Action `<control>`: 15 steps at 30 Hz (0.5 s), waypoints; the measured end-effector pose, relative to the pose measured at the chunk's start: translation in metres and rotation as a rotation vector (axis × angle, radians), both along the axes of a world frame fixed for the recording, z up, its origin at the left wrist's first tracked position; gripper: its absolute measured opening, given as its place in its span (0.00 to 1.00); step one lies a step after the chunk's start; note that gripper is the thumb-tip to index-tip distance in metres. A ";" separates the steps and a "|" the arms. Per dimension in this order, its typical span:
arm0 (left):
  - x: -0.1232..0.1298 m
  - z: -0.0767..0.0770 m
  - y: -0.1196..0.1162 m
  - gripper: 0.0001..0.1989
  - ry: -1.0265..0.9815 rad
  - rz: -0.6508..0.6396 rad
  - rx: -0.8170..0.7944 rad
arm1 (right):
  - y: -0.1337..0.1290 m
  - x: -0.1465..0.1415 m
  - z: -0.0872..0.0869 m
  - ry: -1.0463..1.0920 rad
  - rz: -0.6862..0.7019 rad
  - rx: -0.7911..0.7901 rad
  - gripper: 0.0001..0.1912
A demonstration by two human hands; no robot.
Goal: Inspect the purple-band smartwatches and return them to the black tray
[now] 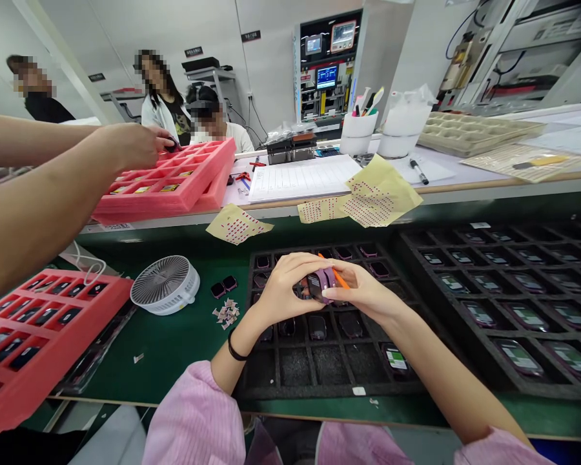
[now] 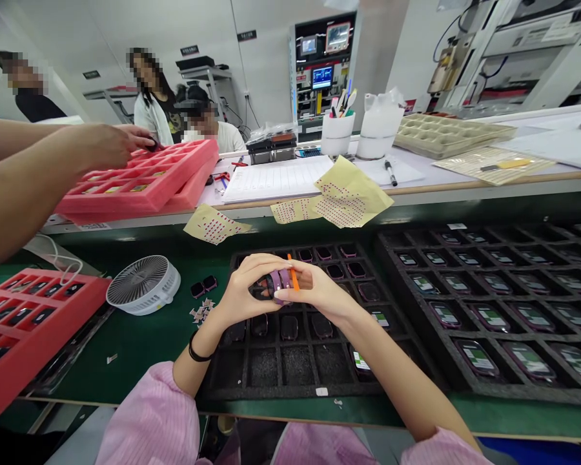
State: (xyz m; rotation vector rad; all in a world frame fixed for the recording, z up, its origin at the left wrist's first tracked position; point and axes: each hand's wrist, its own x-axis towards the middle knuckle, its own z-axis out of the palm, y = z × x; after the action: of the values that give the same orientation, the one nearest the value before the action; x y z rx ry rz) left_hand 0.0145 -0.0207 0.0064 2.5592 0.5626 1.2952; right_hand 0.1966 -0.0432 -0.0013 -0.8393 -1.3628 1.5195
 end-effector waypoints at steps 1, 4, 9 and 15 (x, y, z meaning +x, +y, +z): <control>0.000 0.000 0.000 0.23 0.003 -0.001 0.001 | 0.000 -0.001 0.000 0.001 -0.013 0.008 0.24; 0.000 -0.002 0.000 0.23 0.019 0.004 -0.005 | -0.001 -0.003 -0.001 0.004 -0.033 0.023 0.23; 0.001 -0.001 -0.001 0.23 0.024 0.008 0.003 | -0.001 -0.002 0.000 -0.028 -0.013 0.043 0.23; -0.003 0.003 0.000 0.24 -0.019 0.045 0.011 | -0.002 0.009 0.014 0.017 -0.278 0.285 0.18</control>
State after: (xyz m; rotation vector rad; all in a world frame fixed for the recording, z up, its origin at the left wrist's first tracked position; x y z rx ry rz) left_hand 0.0118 -0.0212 0.0097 2.5546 0.6144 1.3393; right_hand 0.2053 -0.0448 0.0122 -0.7943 -1.3487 1.0880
